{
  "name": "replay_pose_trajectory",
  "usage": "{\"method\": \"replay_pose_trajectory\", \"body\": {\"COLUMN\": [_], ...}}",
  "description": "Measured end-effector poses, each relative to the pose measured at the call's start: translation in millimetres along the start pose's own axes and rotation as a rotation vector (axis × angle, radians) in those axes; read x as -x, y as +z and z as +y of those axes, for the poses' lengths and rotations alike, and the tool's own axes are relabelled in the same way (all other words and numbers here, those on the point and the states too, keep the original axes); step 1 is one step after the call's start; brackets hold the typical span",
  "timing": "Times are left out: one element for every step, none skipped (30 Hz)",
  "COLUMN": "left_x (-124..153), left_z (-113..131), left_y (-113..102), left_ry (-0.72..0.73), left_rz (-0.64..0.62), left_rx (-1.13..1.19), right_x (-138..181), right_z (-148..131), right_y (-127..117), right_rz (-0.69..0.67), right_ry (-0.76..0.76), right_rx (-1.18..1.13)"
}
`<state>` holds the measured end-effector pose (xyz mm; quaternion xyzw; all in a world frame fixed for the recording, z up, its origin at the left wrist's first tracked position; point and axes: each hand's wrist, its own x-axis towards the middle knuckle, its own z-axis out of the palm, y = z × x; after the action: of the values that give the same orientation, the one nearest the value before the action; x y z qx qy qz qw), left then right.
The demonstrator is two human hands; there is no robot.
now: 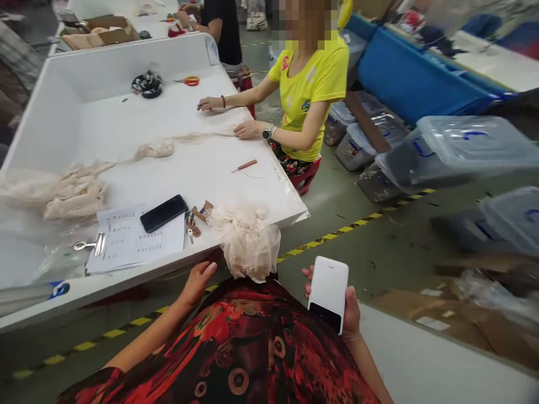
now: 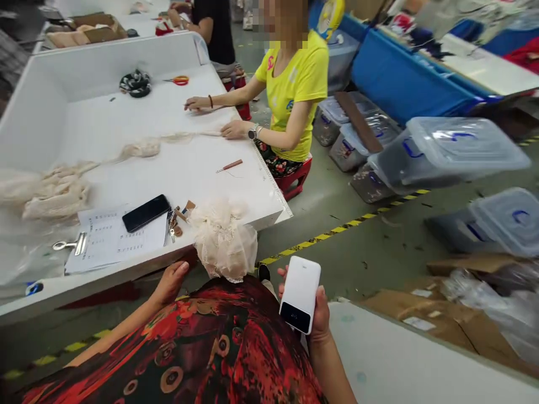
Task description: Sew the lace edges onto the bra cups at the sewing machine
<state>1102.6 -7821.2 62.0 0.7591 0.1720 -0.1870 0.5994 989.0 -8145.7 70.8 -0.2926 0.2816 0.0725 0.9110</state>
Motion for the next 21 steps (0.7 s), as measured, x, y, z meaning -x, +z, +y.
{"method": "replay_pose_trajectory", "body": {"left_x": [4.0,8.0,11.7,15.0,17.6,19.2,19.8,19.3,17.7,15.1,11.7,7.8,3.6,-0.5,-4.3,-7.6,-10.3,-12.1,-13.2,-13.4,-12.9], "left_z": [3.7,9.0,15.7,23.3,31.3,39.3,46.7,53.4,59.2,64.4,69.0,73.5,78.0,82.6,87.2,91.7,95.9,99.5,102.5,104.8,106.2], "left_y": [8.8,18.3,28.6,39.6,51.0,62.3,73.0,82.6,90.6,96.8,101.0,103.4,104.3,104.4,103.9,103.6,103.8,104.6,106.1,108.2,110.6], "left_ry": [0.004,0.013,0.026,0.038,0.047,0.050,0.044,0.027,-0.001,-0.044,-0.099,-0.155,-0.203,-0.243,-0.277,-0.311,-0.340,-0.362,-0.378,-0.385,-0.384], "left_rz": [0.056,0.114,0.170,0.213,0.242,0.253,0.253,0.240,0.216,0.182,0.132,0.067,0.001,-0.065,-0.132,-0.206,-0.278,-0.343,-0.403,-0.455,-0.493], "left_rx": [0.063,0.129,0.199,0.270,0.341,0.406,0.459,0.499,0.523,0.527,0.525,0.526,0.536,0.553,0.571,0.585,0.589,0.582,0.574,0.575,0.589], "right_x": [-11.5,-22.6,-33.4,-44.0,-54.6,-65.2,-75.6,-85.7,-95.4,-104.1,-111.8,-118.1,-123.0,-126.5,-128.7,-129.9,-130.2,-129.9,-129.3,-128.4,-127.3], "right_z": [-15.8,-30.3,-43.0,-53.8,-62.4,-68.7,-72.7,-74.6,-74.9,-73.8,-71.8,-69.5,-67.1,-65.0,-63.3,-61.9,-60.9,-60.1,-59.4,-58.6,-57.8], "right_y": [4.5,9.2,13.7,17.6,20.8,23.2,25.1,26.7,28.4,30.6,33.5,37.2,41.6,46.3,51.0,55.2,58.7,61.0,62.2,62.2,61.1], "right_rz": [-0.081,-0.159,-0.237,-0.313,-0.382,-0.443,-0.495,-0.534,-0.562,-0.585,-0.609,-0.636,-0.669,-0.707,-0.744,-0.779,-0.809,-0.834,-0.852,-0.866,-0.876], "right_ry": [0.041,0.090,0.145,0.205,0.258,0.301,0.329,0.342,0.345,0.350,0.361,0.382,0.407,0.432,0.452,0.469,0.484,0.499,0.520,0.548,0.583], "right_rx": [0.029,0.055,0.080,0.104,0.128,0.156,0.189,0.226,0.264,0.302,0.338,0.368,0.388,0.399,0.404,0.404,0.400,0.394,0.380,0.357,0.327]}}
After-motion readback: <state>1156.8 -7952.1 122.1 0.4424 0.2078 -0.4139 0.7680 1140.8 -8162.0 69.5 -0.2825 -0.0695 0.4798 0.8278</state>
